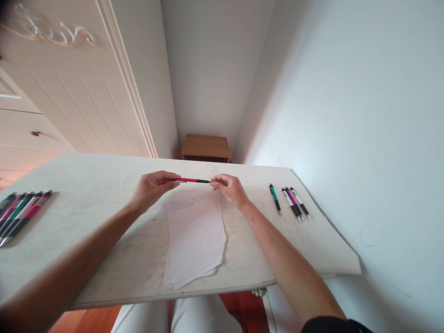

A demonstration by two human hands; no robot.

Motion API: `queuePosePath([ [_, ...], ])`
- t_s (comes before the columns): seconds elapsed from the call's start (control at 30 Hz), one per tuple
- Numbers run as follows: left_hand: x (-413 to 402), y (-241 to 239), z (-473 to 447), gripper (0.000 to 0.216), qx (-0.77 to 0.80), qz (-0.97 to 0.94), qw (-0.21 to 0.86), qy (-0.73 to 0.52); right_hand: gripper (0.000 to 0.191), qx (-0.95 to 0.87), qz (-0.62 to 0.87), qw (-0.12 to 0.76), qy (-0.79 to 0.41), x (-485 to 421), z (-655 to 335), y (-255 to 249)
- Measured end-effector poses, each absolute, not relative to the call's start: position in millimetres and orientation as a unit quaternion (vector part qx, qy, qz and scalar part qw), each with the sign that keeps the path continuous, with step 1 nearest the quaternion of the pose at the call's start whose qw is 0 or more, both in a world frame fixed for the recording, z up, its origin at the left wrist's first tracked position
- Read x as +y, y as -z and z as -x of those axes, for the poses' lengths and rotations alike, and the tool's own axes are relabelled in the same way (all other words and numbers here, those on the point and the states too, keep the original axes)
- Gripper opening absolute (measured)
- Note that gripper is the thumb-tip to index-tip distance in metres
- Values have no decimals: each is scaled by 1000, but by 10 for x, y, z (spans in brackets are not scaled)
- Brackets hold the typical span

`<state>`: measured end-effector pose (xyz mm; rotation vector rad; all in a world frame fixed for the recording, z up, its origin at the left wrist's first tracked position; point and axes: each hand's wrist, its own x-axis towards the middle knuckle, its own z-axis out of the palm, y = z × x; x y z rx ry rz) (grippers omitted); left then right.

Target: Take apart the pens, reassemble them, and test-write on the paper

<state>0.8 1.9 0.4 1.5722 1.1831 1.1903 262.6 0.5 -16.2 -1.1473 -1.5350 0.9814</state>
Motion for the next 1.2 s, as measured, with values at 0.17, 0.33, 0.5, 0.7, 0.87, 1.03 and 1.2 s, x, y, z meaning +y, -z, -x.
queuePosePath([
  [0.17,10,-9,-15,36,465,-599,443,-479,26,-628,468,486,-388,6,-2611,167],
  [0.33,0,-28,-46,35,461,-583,456,-491,25,-636,473,484,-370,9,-2619,173],
  [0.5,2,-21,-49,43,421,-533,515,-523,25,-638,465,484,-376,-2,-2618,162],
  [0.7,34,-7,-17,54,420,-485,579,-503,25,-627,458,500,-384,-29,-2596,120],
  [0.87,32,-35,-23,53,454,-533,539,-468,27,-624,454,503,-390,-56,-2583,81],
  [1.03,21,-16,-33,60,495,-575,488,-431,29,-623,459,500,-388,-66,-2577,73],
  [1.2,-5,-33,-45,63,511,-585,472,-416,28,-626,458,498,-388,-75,-2563,68],
])
